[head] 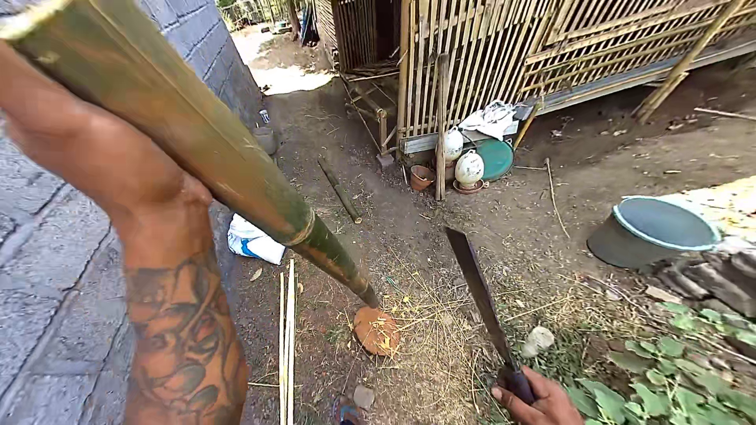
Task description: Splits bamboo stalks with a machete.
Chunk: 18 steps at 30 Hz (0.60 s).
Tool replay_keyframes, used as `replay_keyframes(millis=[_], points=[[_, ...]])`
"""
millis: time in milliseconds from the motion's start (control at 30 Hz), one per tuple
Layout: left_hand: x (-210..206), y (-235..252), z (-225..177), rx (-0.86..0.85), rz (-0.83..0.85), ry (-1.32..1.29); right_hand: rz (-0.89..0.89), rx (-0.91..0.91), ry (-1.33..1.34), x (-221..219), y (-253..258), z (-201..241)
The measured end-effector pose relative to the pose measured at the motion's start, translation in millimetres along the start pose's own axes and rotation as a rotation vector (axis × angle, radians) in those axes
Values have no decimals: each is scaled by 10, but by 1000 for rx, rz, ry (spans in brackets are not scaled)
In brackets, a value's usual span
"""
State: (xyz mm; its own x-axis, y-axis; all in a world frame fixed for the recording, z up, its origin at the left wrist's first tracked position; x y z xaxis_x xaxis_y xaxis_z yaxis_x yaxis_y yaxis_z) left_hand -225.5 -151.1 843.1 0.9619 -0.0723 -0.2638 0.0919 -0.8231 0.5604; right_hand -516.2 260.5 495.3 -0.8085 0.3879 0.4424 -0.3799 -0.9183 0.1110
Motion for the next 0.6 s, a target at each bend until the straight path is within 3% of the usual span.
replay_keyframes(millis=[67,133,400,500,600], points=[[-354,-508,-305,22,8,-65,11,121,20,123,86,399],[-462,-807,-214,55,9,-52,26,224,97,183,185,834],[-535,-1085,-11,151,-78,12,113,534,258,230,661,2689],[-624,-1158,-15,160,-30,29,164,557,233,251,953,3212],[-677,-1221,-48,151,-7,20,204,469,200,260,1182,3564]])
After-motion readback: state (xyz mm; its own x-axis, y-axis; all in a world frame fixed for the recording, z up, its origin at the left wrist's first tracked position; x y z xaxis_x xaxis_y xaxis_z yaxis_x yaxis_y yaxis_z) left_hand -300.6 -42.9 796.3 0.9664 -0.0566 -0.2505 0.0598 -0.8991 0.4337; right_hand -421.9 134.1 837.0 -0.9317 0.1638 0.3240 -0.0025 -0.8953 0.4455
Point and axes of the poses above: each hand's wrist, its own y-axis towards the middle knuckle, its own x-axis out of the back of the hand, z = x × y, the point moved 6 cm from there along y, towards the middle knuckle, and after that the axes turned 14 degrees about x, right-handed, at the moved point
